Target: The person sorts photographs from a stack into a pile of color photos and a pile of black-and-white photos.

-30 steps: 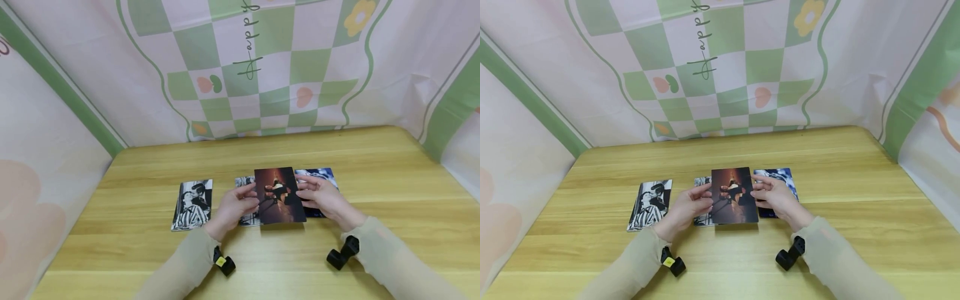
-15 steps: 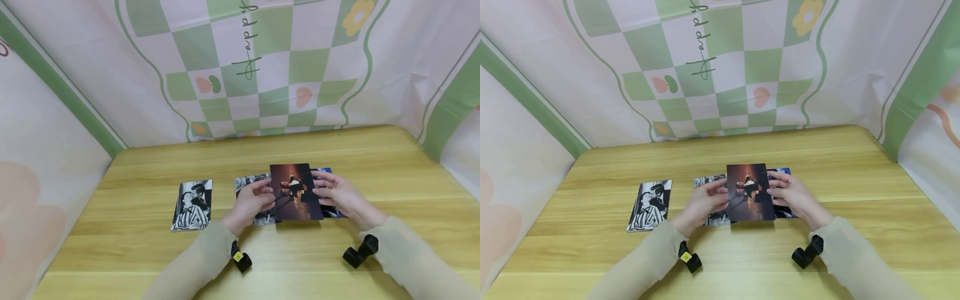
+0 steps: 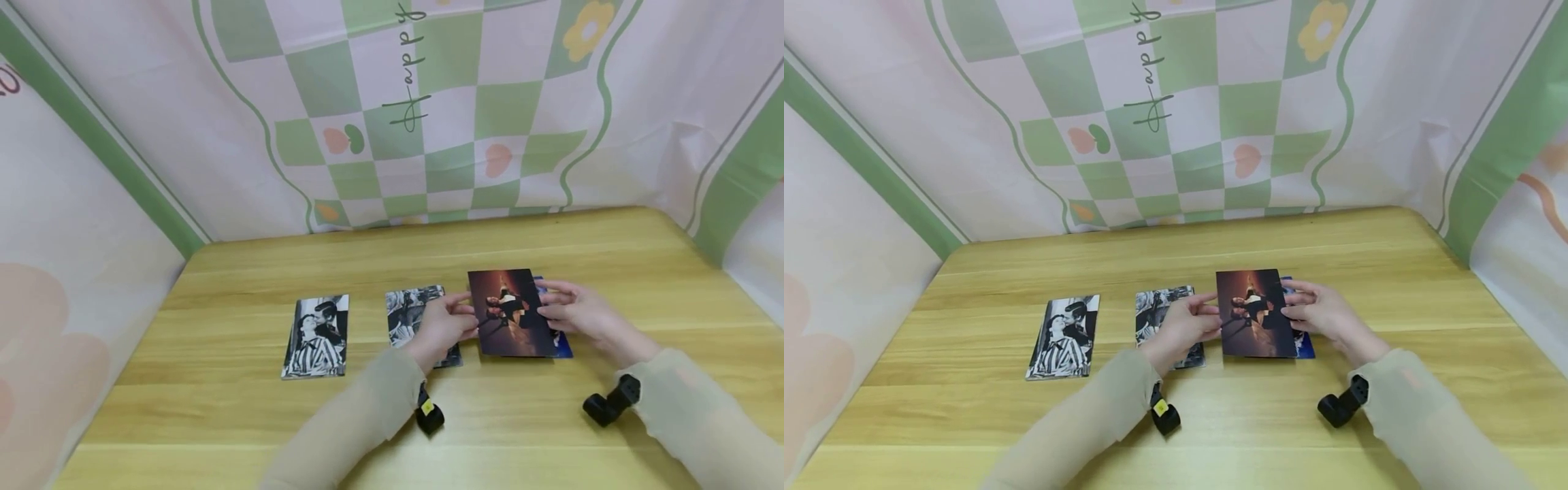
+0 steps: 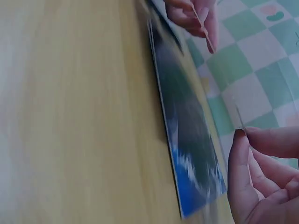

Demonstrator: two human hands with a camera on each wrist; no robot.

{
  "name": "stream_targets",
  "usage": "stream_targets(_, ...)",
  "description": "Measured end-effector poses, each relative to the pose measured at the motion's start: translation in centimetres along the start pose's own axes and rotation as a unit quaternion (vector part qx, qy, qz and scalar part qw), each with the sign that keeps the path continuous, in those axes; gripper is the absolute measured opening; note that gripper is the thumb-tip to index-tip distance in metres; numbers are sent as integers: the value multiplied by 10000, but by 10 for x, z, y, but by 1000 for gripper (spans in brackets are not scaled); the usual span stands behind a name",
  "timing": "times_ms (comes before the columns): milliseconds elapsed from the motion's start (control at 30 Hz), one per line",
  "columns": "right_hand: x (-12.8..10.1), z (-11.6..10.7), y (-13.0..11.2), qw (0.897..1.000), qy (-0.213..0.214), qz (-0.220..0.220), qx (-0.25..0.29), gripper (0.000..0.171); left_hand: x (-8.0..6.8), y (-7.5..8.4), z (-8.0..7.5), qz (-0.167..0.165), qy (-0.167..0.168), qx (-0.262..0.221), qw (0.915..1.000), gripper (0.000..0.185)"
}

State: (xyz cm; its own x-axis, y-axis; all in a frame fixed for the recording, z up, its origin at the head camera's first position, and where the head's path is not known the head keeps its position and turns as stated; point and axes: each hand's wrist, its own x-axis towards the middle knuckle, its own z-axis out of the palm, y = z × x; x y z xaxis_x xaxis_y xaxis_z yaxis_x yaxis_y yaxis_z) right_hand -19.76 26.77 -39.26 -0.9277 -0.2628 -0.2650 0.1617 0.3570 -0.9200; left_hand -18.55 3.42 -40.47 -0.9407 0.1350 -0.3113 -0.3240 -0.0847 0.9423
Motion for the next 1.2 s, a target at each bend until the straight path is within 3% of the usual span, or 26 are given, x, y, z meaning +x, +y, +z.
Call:
stream_targets(200, -1, -12, 4, 9979, -16, 109, -635, 67, 0, -3, 15, 70, -82, 74, 9999, 52)
stream_targets(533, 0, -23, 9, 9974, 27, 101, -717, 68, 4, -5, 29, -18, -52, 275, 9996, 54)
stream_targets(833, 1, -18, 10, 9949, 97, 104, -999, 67, 3, -4, 32, -98, -84, 508, 9986, 56)
stream_targets(1200, 2, -16, 11, 9944, 232, -12, -1028, 68, 3, -2, 31, 29, -63, 1222, 9925, 56)
